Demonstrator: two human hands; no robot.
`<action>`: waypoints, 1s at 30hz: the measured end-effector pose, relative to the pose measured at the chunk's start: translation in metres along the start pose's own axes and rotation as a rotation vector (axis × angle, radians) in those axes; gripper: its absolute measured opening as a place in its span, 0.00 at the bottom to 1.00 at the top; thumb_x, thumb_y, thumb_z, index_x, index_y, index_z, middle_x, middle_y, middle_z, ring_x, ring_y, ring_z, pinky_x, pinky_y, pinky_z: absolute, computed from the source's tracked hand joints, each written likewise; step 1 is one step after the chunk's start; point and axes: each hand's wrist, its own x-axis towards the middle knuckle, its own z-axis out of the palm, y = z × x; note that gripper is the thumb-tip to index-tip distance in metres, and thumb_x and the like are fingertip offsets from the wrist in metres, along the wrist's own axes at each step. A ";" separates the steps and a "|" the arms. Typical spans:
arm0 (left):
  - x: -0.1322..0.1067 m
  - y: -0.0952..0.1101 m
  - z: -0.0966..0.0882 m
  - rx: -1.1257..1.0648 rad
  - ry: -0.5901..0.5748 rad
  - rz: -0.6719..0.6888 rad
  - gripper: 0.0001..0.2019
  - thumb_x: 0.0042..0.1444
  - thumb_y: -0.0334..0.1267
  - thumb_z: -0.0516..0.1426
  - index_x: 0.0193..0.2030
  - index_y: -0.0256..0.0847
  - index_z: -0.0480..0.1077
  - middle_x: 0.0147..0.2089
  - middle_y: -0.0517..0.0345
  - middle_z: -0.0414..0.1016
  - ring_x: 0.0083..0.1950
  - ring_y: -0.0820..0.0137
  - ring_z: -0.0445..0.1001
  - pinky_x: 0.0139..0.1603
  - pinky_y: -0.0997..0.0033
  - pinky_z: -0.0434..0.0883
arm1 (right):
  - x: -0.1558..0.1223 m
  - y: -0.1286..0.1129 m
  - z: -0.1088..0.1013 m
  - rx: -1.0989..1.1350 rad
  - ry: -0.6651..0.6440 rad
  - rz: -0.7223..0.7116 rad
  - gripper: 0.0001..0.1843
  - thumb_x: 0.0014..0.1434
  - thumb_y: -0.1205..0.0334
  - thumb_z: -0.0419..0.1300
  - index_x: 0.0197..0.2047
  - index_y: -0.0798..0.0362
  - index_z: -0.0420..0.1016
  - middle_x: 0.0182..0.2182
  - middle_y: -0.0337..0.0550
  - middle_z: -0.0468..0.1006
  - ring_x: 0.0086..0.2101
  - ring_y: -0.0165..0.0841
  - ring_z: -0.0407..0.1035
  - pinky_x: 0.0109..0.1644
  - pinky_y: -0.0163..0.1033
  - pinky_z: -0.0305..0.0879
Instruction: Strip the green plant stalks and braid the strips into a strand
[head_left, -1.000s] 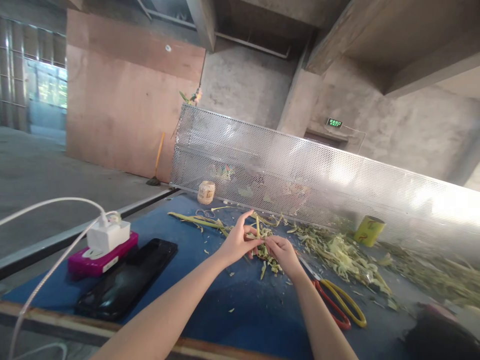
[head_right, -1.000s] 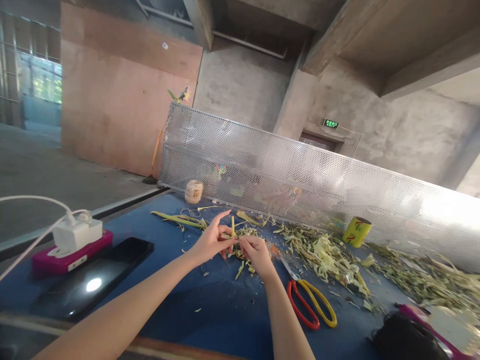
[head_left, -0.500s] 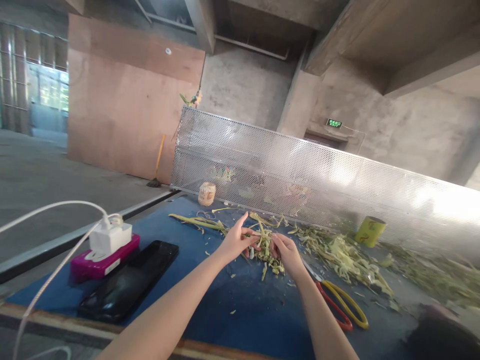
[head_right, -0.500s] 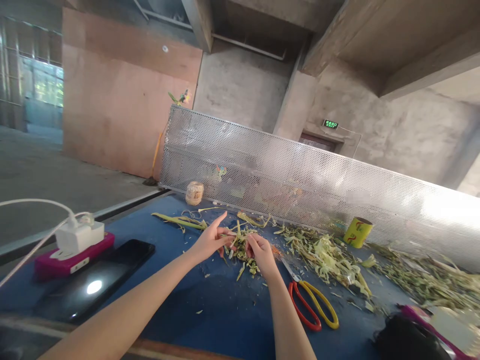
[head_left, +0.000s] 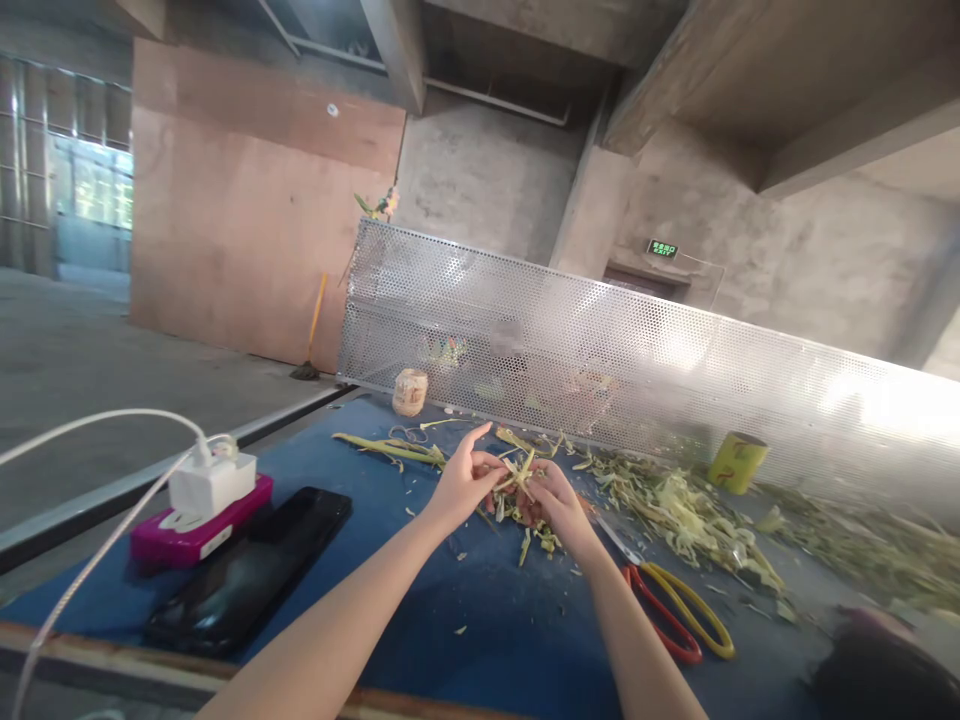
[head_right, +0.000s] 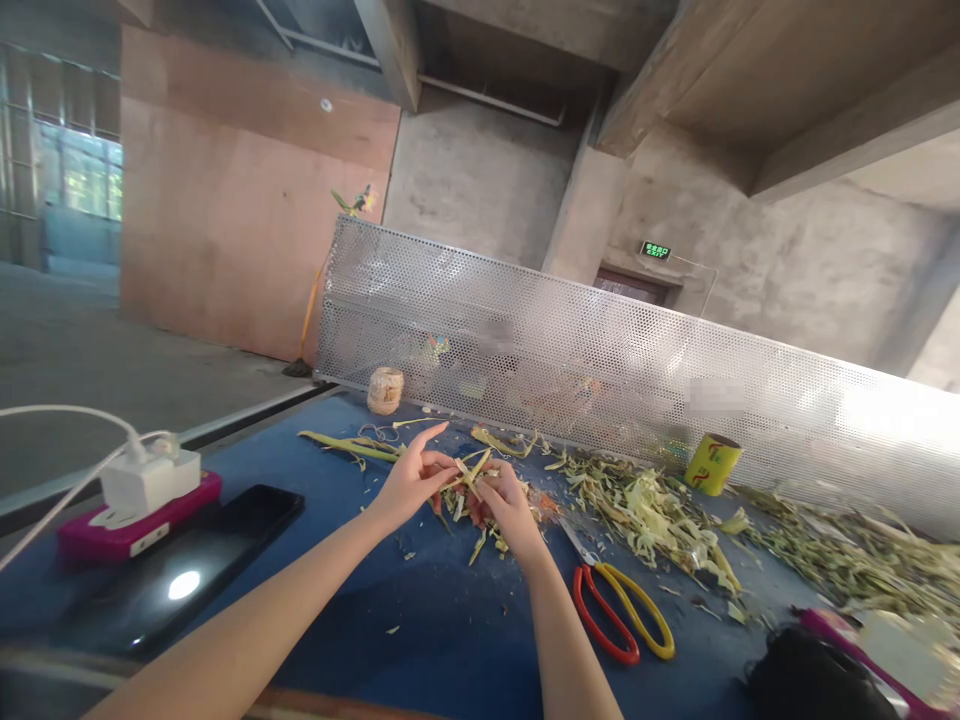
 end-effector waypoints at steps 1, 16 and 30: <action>0.000 -0.001 0.000 0.002 -0.001 0.003 0.36 0.49 0.38 0.56 0.61 0.42 0.42 0.32 0.58 0.70 0.20 0.77 0.66 0.17 0.76 0.67 | 0.000 0.001 0.001 0.026 -0.016 0.002 0.19 0.51 0.49 0.56 0.41 0.50 0.57 0.21 0.33 0.69 0.16 0.25 0.60 0.18 0.30 0.53; -0.003 -0.005 0.000 0.342 -0.098 0.160 0.31 0.55 0.40 0.50 0.63 0.41 0.39 0.29 0.62 0.66 0.32 0.72 0.67 0.36 0.70 0.65 | 0.000 0.000 0.008 -0.192 -0.083 -0.022 0.22 0.50 0.54 0.57 0.47 0.56 0.66 0.17 0.34 0.68 0.14 0.21 0.52 0.17 0.29 0.48; 0.000 -0.008 0.002 0.348 -0.071 0.157 0.23 0.54 0.37 0.49 0.58 0.39 0.51 0.22 0.66 0.62 0.22 0.75 0.59 0.27 0.75 0.60 | 0.000 0.003 0.011 -0.391 0.037 -0.089 0.11 0.52 0.55 0.55 0.25 0.55 0.65 0.14 0.32 0.63 0.16 0.23 0.56 0.20 0.30 0.50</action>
